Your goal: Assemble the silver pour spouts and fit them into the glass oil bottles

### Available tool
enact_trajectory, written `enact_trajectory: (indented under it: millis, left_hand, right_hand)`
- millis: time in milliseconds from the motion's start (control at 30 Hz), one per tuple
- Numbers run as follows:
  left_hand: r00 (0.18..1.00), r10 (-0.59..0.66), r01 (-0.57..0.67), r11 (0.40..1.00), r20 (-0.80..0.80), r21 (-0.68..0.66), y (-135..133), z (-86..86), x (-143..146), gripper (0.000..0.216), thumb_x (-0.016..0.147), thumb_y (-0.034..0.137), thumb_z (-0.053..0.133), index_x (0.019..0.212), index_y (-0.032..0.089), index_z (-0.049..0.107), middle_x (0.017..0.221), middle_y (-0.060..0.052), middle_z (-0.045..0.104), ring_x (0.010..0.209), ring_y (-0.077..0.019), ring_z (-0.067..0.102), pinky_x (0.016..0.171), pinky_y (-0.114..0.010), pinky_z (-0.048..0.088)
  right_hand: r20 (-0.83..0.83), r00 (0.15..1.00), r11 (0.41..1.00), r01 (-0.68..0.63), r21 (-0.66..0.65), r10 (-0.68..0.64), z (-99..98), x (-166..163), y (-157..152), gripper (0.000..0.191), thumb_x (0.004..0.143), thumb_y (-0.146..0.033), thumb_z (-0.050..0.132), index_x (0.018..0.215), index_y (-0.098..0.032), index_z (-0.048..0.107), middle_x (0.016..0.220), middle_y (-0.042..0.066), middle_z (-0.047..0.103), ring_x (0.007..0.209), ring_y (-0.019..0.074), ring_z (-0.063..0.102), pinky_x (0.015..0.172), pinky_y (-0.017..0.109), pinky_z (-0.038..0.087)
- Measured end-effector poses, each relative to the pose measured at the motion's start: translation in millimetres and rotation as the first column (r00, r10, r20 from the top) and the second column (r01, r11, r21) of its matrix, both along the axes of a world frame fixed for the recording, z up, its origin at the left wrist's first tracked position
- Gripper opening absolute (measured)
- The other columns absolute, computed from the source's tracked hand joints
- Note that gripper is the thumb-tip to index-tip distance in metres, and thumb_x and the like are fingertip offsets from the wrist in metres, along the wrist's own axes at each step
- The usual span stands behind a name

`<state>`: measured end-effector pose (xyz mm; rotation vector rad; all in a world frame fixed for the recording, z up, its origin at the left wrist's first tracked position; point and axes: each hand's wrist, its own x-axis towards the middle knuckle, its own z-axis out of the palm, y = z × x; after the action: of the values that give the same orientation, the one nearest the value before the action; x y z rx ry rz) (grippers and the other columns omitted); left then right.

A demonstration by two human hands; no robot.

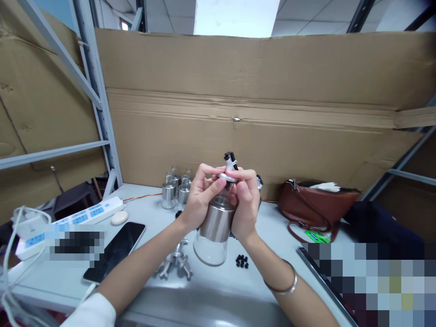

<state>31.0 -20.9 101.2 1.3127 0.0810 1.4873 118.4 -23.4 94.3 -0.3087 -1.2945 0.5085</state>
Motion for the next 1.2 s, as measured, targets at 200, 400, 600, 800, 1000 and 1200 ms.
enact_trajectory:
  millis: [200, 400, 600, 800, 1000, 1200]
  left_hand:
    - [0.993, 0.11, -0.111, 0.994, 0.03, 0.023, -3, -2.3, 2, 0.036, 0.072, 0.048, 0.072, 0.081, 0.022, 0.05, 0.073, 0.005, 0.064, 0.052, -0.0069, 0.058, 0.05, -0.019, 0.048]
    - [0.974, 0.223, -0.222, 0.975, 0.033, -0.01, -3, -1.5, 4, 0.04, 0.073, 0.048, 0.07, 0.068, 0.018, 0.043, 0.066, 0.006, 0.057, 0.051, -0.0042, 0.05, 0.048, -0.015, 0.041]
    - [0.981, 0.192, -0.192, 0.98, -0.019, -0.047, 3, -4.6, 3, 0.036, 0.077, 0.045, 0.067, 0.074, 0.02, 0.042, 0.07, 0.005, 0.059, 0.055, -0.0055, 0.053, 0.053, -0.016, 0.043]
    - [0.981, 0.187, -0.189, 0.981, -0.046, -0.036, 0, -1.7, 3, 0.035, 0.08, 0.046, 0.064, 0.072, 0.02, 0.041, 0.06, 0.006, 0.054, 0.06, -0.0093, 0.058, 0.061, -0.02, 0.046]
    - [0.96, 0.263, -0.269, 0.962, -0.09, -0.056, -7, -4.8, 3, 0.028, 0.087, 0.045, 0.055, 0.082, 0.02, 0.043, 0.078, 0.003, 0.059, 0.076, -0.0104, 0.062, 0.071, -0.022, 0.047]
    - [0.886, 0.422, -0.428, 0.904, -0.192, 0.012, -14, -1.0, 3, 0.026, 0.09, 0.045, 0.047, 0.094, 0.023, 0.035, 0.107, -0.005, 0.06, 0.099, -0.0153, 0.061, 0.086, -0.03, 0.047]
  right_hand:
    - [0.024, 0.999, 0.999, -0.037, 0.035, 0.036, -1.0, 2, -1, 0.017, 0.084, -0.04, 0.056, 0.083, -0.023, 0.058, 0.082, 0.0, 0.055, 0.074, 0.0134, 0.058, 0.068, 0.03, 0.047]
    - [0.014, 1.0, 1.0, 0.019, 0.02, -0.02, -2.4, 2, 1, 0.022, 0.087, -0.041, 0.052, 0.075, -0.022, 0.054, 0.075, -0.001, 0.052, 0.073, 0.0137, 0.057, 0.068, 0.03, 0.047]
    - [0.065, 0.998, 0.998, 0.004, -0.062, 0.0, -2.9, 1, 5, 0.039, 0.082, -0.037, 0.057, 0.118, -0.029, 0.044, 0.087, 0.0, 0.057, 0.069, 0.0142, 0.056, 0.064, 0.031, 0.048]
    - [0.191, 0.981, 0.99, 0.031, -0.135, -0.005, 3.2, 3, -2, 0.055, 0.075, -0.034, 0.066, 0.125, -0.027, 0.046, 0.094, 0.002, 0.06, 0.071, 0.0145, 0.056, 0.063, 0.03, 0.05]
    - [0.129, 0.99, 0.989, -0.042, -0.142, 0.061, 5.1, 5, -3, 0.048, 0.074, -0.029, 0.068, 0.12, -0.03, 0.054, 0.096, 0.001, 0.064, 0.085, 0.0164, 0.061, 0.074, 0.031, 0.053]
    - [0.116, 0.982, 0.986, -0.135, -0.094, 0.146, 2.3, 7, 7, 0.054, 0.082, -0.029, 0.062, 0.133, -0.031, 0.045, 0.1, 0.004, 0.068, 0.089, 0.0181, 0.065, 0.08, 0.036, 0.055]
